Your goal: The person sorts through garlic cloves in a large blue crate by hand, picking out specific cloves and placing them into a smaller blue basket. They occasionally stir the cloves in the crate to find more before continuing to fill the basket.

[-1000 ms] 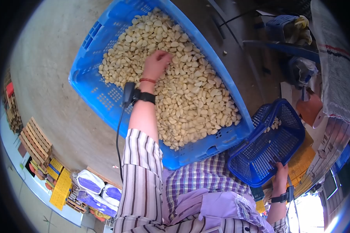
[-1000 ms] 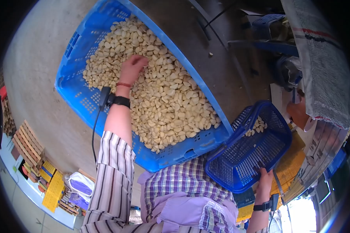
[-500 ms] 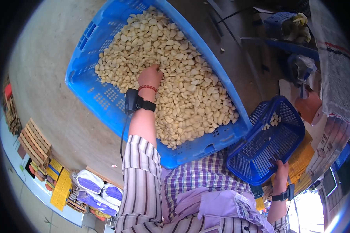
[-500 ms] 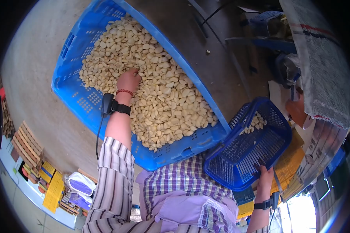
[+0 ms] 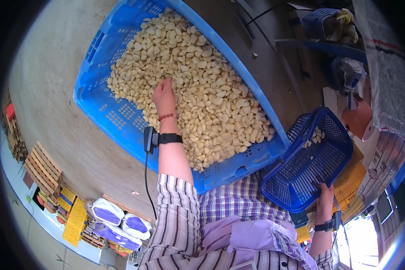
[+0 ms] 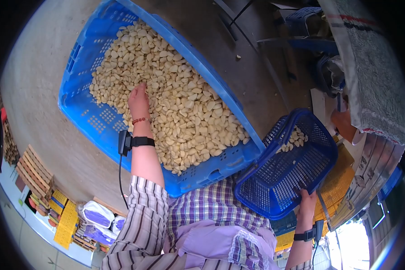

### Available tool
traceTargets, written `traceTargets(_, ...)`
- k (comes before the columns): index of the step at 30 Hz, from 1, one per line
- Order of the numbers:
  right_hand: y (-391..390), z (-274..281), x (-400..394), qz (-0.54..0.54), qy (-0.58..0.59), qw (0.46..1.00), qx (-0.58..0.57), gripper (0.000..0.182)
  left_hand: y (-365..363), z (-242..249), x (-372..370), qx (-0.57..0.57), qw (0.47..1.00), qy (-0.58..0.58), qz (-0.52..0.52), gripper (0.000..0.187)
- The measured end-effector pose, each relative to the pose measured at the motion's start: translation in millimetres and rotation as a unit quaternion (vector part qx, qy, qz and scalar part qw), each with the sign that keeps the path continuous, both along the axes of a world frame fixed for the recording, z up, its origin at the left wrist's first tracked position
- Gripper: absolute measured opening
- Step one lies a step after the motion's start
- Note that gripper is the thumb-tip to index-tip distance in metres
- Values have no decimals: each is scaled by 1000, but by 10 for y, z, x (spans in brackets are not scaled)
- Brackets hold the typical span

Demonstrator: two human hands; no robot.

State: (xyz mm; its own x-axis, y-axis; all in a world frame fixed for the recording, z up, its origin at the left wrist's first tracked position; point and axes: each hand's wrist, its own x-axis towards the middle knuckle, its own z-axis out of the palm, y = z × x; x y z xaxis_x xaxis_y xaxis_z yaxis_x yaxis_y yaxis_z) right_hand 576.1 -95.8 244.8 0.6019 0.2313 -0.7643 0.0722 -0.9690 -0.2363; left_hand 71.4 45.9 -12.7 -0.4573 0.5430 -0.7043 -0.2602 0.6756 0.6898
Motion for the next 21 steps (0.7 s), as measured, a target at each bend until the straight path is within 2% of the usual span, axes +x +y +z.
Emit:
traceTargets(2, -28, -12, 34, -6, 7, 1000, 17, 38, -57, -329, -110, 5, 984, 177, -17, 29)
traceTargets(3, -66, -32, 78, -6, 7, 1000, 18, 38, -21, -272, -83, 6, 984, 177, -17, 29)
traceTargets(5, -155, -71, 163, 25, 7, 999, 37, 38, 87, -60, 12, -36, 925, 311, -214, 32)
traceTargets(6, -142, -68, 143, 24, 8, 999, 37, 38, 93, -27, 82, -37, 925, 311, -216, 32)
traceTargets(8, -91, -46, 71, 0, 3, 999, 32, 37, 79, 35, 188, -148, 810, 422, -380, 34)
traceTargets(9, -85, -52, 62, -2, 3, 999, 35, 37, 33, -100, 79, -145, 809, 424, -380, 34)
traceTargets(11, -92, -40, 78, 9, -6, 999, 31, 37, -116, -458, -201, -50, 924, 211, -316, 37)
traceTargets(12, -113, -38, 96, 7, -8, 999, 31, 37, -159, -375, -207, 32, 950, 123, -286, 32)
traceTargets(13, -145, -50, 108, 3, -7, 999, 35, 36, -178, -219, -190, 32, 949, 122, -288, 32)
traceTargets(14, -175, -57, 107, 0, -4, 999, 39, 36, -203, -45, -193, 81, 983, -80, -147, 27)
traceTargets(15, -171, -49, 85, -2, -3, 999, 37, 36, -206, 143, -196, 124, 953, -276, 6, 23)
traceTargets(16, -139, -37, 54, -5, 2, 1000, 30, 36, -174, 312, -103, 170, 942, -286, 33, 16)
traceTargets(20, -250, -104, 182, -17, 22, 999, 44, 37, -49, 272, 72, 151, 960, -227, 69, 21)
traceTargets(21, -272, -118, 209, -16, 22, 999, 44, 37, 17, 178, 137, 91, 993, -52, -62, 24)
